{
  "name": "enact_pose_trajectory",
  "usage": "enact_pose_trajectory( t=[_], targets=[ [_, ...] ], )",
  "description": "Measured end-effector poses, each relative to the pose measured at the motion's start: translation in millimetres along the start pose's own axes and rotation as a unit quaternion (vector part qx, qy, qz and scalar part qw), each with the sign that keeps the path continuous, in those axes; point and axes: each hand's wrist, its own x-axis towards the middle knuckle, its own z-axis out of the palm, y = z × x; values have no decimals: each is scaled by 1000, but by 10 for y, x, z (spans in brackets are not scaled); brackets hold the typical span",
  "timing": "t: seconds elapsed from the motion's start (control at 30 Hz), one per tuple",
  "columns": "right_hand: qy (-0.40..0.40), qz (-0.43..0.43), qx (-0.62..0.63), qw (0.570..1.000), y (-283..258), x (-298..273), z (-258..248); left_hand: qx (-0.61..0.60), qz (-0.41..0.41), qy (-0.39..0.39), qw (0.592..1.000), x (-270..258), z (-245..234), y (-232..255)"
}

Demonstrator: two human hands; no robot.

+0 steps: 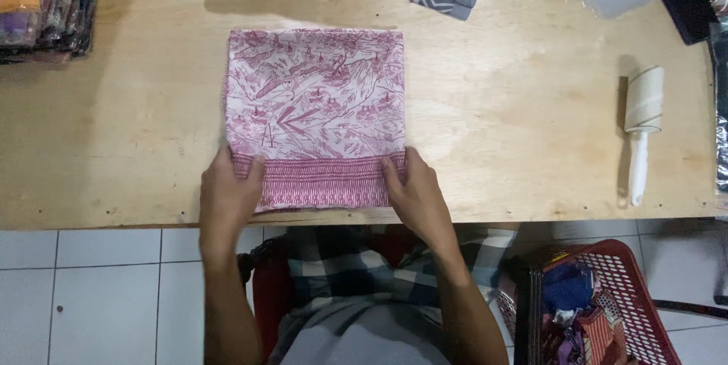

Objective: Use a lint roller to clean a piece of patterned cloth and then fold it neatly.

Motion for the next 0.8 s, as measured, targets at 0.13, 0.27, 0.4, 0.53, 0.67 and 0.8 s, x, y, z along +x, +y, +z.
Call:
enact_pose_trajectory(
  t=[0.13,0.27,0.4,0.53,0.67,0.8],
  targets=[
    [-12,-51,96,994,55,-80,-85,-158,36,-61,985,-112,-183,71],
    [-12,-62,175,983,140,-216,-229,-342,4,-43,939,-152,-93,10],
    [-62,147,235,959,-83,-478,-572,-626,11,-106,773,-287,-200,-45],
    [23,12,346,938,-267,-640,-868,-526,67,-101,842,-484,-403,661],
    [7,-179,349,920,-371,-397,-1203,-580,157,-219,769,-261,-303,1049],
    [60,-197,262,943,-689,-387,-1462,-629,119,-272,719,-127,-101,1133]
  ],
)
